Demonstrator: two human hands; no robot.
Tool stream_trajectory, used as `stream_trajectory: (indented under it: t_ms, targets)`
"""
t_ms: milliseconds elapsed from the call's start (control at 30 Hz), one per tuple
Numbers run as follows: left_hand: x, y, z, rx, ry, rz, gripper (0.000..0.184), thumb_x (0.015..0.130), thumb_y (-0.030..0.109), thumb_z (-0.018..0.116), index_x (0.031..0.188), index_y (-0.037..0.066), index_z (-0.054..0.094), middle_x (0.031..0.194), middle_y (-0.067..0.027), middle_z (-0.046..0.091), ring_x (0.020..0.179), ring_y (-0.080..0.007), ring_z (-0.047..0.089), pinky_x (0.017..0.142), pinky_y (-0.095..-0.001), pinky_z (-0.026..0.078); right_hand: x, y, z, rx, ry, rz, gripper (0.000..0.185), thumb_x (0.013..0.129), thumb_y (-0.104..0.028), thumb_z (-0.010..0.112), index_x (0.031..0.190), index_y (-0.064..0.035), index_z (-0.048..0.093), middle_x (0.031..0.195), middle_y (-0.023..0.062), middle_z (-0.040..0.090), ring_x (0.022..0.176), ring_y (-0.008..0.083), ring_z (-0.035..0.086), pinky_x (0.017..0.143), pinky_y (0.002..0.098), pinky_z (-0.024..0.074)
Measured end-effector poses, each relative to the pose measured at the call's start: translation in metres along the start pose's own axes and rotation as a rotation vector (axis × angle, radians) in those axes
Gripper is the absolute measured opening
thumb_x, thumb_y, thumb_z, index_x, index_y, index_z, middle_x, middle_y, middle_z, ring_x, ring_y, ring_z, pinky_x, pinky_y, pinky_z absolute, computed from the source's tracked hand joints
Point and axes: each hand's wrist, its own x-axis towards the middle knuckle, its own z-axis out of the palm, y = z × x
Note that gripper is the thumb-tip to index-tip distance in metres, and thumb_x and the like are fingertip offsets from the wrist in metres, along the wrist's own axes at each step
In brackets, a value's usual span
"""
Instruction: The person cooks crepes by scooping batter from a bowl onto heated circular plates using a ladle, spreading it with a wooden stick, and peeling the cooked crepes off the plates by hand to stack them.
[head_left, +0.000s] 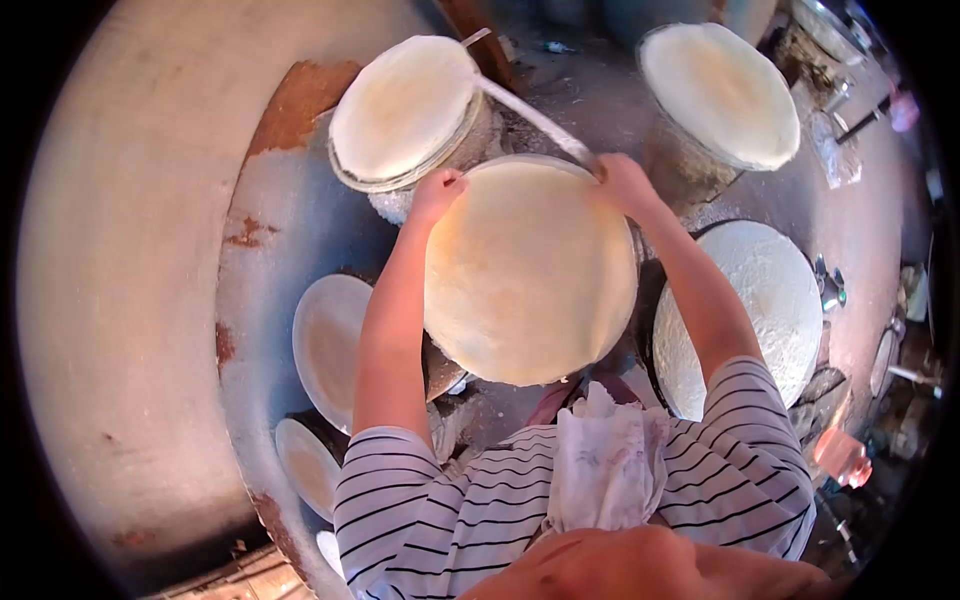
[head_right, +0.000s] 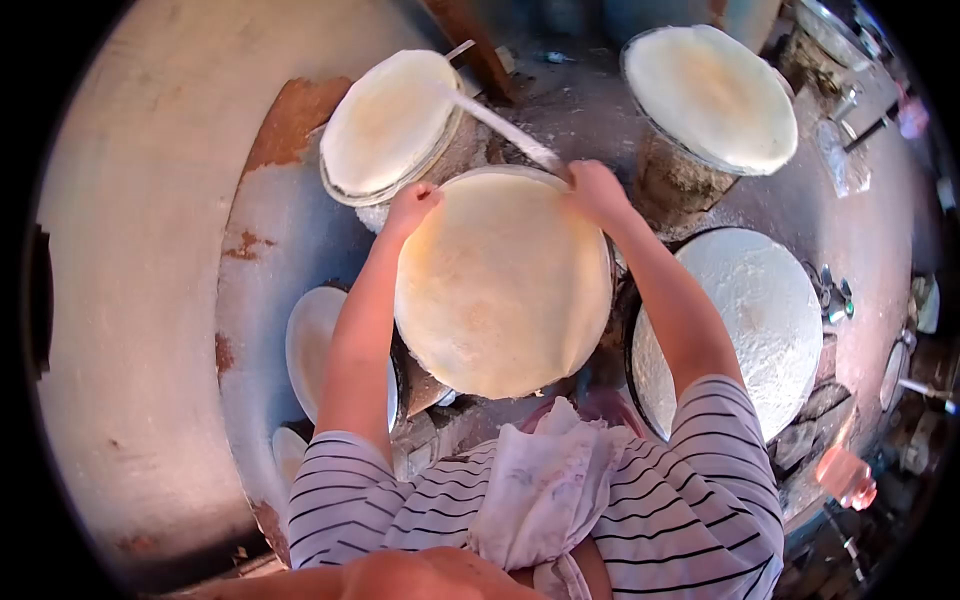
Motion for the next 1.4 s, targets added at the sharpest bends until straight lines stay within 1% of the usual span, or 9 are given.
stream_trajectory:
  t_ms: [400,533,667,767,900,1000,1033,1133,1400]
  targets:
    - [-0.154,0.098,-0.031,0.162,0.432,0.436,0.012,0.068,0.001,0.073,0.076,0.001,0.064,0.080,-0.0095,0.059,0.074,-0.0224,0.059,0.064,-0.0303,0.047,-0.155,-0.040,-0.036,0.492,0.353,0.285,0.027,0.064,-0.009,0.074,0.081,0.0022,0.056,0.091,0.0169,0.055,0.081,0.0347,0.056,0.070,0.0400,0.0446]
    - [-0.258,0.119,-0.024,0.248,0.510,0.533,0.020,0.065,-0.007,0.069,0.081,0.005,0.063,0.086,-0.0089,0.062,0.083,-0.0245,0.062,0.072,-0.0328,0.050,-0.165,-0.064,-0.036,0.825,0.428,0.303,0.047,0.065,0.008,0.067,0.109,-0.0008,0.056,0.086,0.0025,0.051,0.063,0.0078,0.055,0.063,0.0211,0.0473]
    - [-0.315,0.122,-0.020,0.150,0.452,0.655,0.023,0.065,-0.006,0.067,0.083,0.008,0.065,0.088,-0.0098,0.064,0.085,-0.0275,0.064,0.076,-0.0363,0.052,-0.195,-0.071,-0.043,0.780,0.328,0.295,0.065,0.066,0.013,0.055,0.126,-0.0113,0.054,0.068,-0.0051,0.029,0.061,0.0041,0.045,0.061,0.0194,0.0439]
    - [-0.336,0.127,-0.035,0.095,0.409,0.725,0.024,0.067,-0.005,0.065,0.087,0.009,0.064,0.091,-0.0136,0.066,0.087,-0.0304,0.064,0.076,-0.0391,0.052,-0.221,-0.076,-0.041,1.028,0.339,0.205,0.026,0.067,0.014,0.056,0.079,-0.0054,0.044,0.087,0.0062,0.061,0.067,0.0050,0.051,0.057,0.0199,0.0445]
    - [-0.360,0.185,-0.092,0.211,0.384,0.782,0.006,0.079,0.008,0.061,0.085,0.009,0.061,0.091,-0.0135,0.068,0.085,-0.0319,0.064,0.074,-0.0403,0.050,-0.240,-0.126,-0.093,1.112,0.319,0.050,0.037,0.072,0.012,0.061,0.071,-0.0093,0.031,0.092,0.0179,0.064,0.064,0.0091,0.060,0.052,0.0218,0.0481]
    - [-0.336,0.192,-0.119,0.073,0.275,0.861,0.011,0.086,0.010,0.058,0.095,0.004,0.059,0.086,-0.0146,0.067,0.085,-0.0302,0.064,0.073,-0.0389,0.049,-0.251,-0.139,-0.128,1.041,0.305,0.252,0.042,0.074,0.000,0.072,0.070,-0.0092,0.032,0.074,0.0110,0.062,0.053,0.0116,0.059,0.045,0.0231,0.0467]
    - [-0.316,0.198,-0.122,0.436,0.407,0.721,0.023,0.087,0.009,0.059,0.107,-0.001,0.054,0.086,-0.0139,0.065,0.086,-0.0272,0.062,0.073,-0.0365,0.049,-0.251,-0.136,-0.137,1.038,0.236,0.360,0.043,0.074,-0.004,0.075,0.069,-0.0090,0.032,0.069,0.0083,0.061,0.051,0.0124,0.059,0.044,0.0235,0.0464]
    - [-0.210,0.246,-0.071,0.066,0.064,0.372,0.033,0.085,0.004,0.062,0.117,0.003,0.051,0.108,-0.0082,0.060,0.092,-0.0115,0.058,0.077,-0.0240,0.045,-0.225,-0.081,-0.127,0.857,0.217,0.413,0.039,0.075,-0.008,0.075,0.070,-0.0075,0.036,0.065,0.0073,0.059,0.053,0.0136,0.062,0.044,0.0246,0.0470]
    - [-0.033,0.388,0.010,-0.064,0.226,0.930,0.017,0.081,0.016,0.067,0.097,0.009,0.067,0.091,-0.0048,0.068,0.081,-0.0131,0.064,0.075,-0.0266,0.049,-0.104,0.051,-0.336,0.565,0.570,0.092,0.007,0.084,-0.002,0.055,0.085,-0.0033,0.047,0.095,0.0123,0.068,0.086,0.0155,0.065,0.069,0.0257,0.0555]
